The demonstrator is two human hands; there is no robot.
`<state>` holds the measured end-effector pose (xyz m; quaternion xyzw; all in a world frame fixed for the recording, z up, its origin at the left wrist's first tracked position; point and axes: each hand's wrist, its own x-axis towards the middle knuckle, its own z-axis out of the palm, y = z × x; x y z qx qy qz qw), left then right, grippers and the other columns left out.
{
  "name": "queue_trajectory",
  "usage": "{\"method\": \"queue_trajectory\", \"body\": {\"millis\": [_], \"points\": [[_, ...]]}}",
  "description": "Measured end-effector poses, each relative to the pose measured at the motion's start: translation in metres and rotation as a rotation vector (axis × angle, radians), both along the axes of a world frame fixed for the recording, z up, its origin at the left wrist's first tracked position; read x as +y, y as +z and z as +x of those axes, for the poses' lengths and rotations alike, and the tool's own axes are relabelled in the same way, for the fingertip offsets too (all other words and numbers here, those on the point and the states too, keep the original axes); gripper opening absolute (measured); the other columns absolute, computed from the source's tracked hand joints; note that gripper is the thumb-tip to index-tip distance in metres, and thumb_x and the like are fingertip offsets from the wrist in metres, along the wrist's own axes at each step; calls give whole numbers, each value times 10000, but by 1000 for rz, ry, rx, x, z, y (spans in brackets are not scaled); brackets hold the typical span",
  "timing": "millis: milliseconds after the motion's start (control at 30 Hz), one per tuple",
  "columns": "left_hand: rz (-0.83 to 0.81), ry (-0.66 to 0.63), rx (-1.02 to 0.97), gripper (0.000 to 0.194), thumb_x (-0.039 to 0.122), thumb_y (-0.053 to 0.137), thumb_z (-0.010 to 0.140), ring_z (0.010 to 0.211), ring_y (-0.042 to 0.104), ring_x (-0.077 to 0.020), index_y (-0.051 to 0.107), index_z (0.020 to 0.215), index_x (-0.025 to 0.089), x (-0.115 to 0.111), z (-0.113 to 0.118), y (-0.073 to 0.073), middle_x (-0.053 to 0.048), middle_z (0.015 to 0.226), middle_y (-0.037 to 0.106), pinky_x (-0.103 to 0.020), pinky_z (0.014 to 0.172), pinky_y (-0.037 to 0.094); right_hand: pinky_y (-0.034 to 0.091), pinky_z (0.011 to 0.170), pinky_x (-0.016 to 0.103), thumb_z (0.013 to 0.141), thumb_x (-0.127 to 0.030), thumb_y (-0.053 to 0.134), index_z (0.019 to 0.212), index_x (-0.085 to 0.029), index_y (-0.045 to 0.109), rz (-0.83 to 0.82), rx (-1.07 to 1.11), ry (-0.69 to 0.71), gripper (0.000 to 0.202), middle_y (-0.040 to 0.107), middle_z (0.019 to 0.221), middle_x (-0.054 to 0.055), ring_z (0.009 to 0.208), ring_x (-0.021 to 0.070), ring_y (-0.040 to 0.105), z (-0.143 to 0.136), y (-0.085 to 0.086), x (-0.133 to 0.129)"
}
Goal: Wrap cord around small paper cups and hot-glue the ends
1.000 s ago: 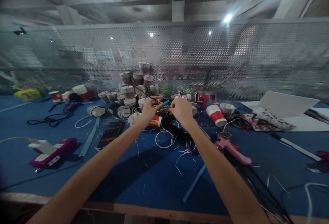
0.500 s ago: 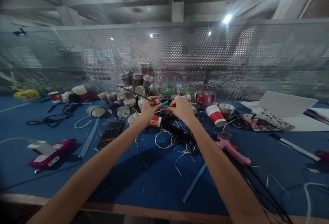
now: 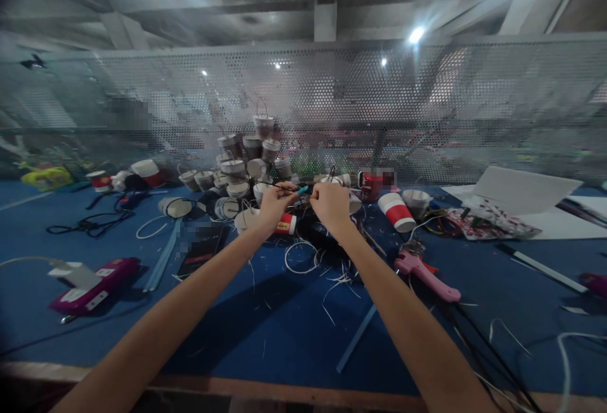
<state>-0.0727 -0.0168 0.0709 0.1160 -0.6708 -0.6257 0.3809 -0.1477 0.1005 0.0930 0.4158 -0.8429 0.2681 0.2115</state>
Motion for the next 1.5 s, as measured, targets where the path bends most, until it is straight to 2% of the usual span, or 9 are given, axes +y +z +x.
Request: {"method": "queue_trajectory", "body": {"millis": [133,233,300,367,733,1000,1100,1233,1500], "points": [[-36,-3,46,230,234,735,532,603,547,-93,613,697,130,-2,-1,-1,3,626,599,-216,586,445,357,553,242,668,-291,630,598,-198,652,33,-55,33,119,648,620,25,637,157,577,-3,1,0],[-69,-17,39,227,238,734,530,614,546,-92,626,699,133,-7,-2,-1,-5,650,613,-216,601,445,383,555,232,679,-339,632,637,-197,677,49,-168,188,154,668,655,29,638,150,589,-8,4,3],[-112,-27,21,219,233,727,540,628,553,-95,640,716,135,-9,-2,-1,-16,682,631,-217,608,446,396,554,220,701,-301,616,655,-192,694,63,-236,288,142,677,653,30,621,139,597,-11,8,5],[-147,-31,15,210,216,714,558,655,564,-101,651,742,139,-9,-2,-1,-24,713,643,-215,616,449,398,541,211,703,-262,614,648,-187,703,75,-280,314,129,677,618,27,588,132,598,-12,10,7],[72,28,26,226,166,721,543,539,561,-81,624,742,122,10,3,4,20,565,594,-199,548,458,382,553,239,642,-273,637,671,-213,704,17,-85,58,94,672,655,30,648,166,595,-4,5,2],[139,2,75,265,178,725,544,530,559,-78,607,774,119,7,3,7,29,548,588,-199,549,461,380,561,226,645,-287,653,597,-181,661,-120,-150,108,116,656,632,23,620,139,576,-3,3,0],[139,3,94,258,180,724,542,515,547,-70,611,768,128,4,2,6,40,532,577,-187,525,455,385,552,224,640,-361,667,637,-177,676,-115,-186,199,184,664,641,30,628,143,585,-8,2,0],[103,-12,108,285,198,728,541,533,555,-68,618,796,134,1,2,5,32,562,598,-178,528,448,389,554,221,699,-326,619,680,-187,707,-51,-200,277,165,671,624,32,604,138,592,-11,1,-1],[256,-12,64,283,159,744,519,532,575,-78,595,757,126,5,0,4,46,530,583,-227,623,475,376,540,230,692,-297,597,661,-199,712,-101,-137,52,155,680,646,37,616,154,599,4,3,-1]]}}
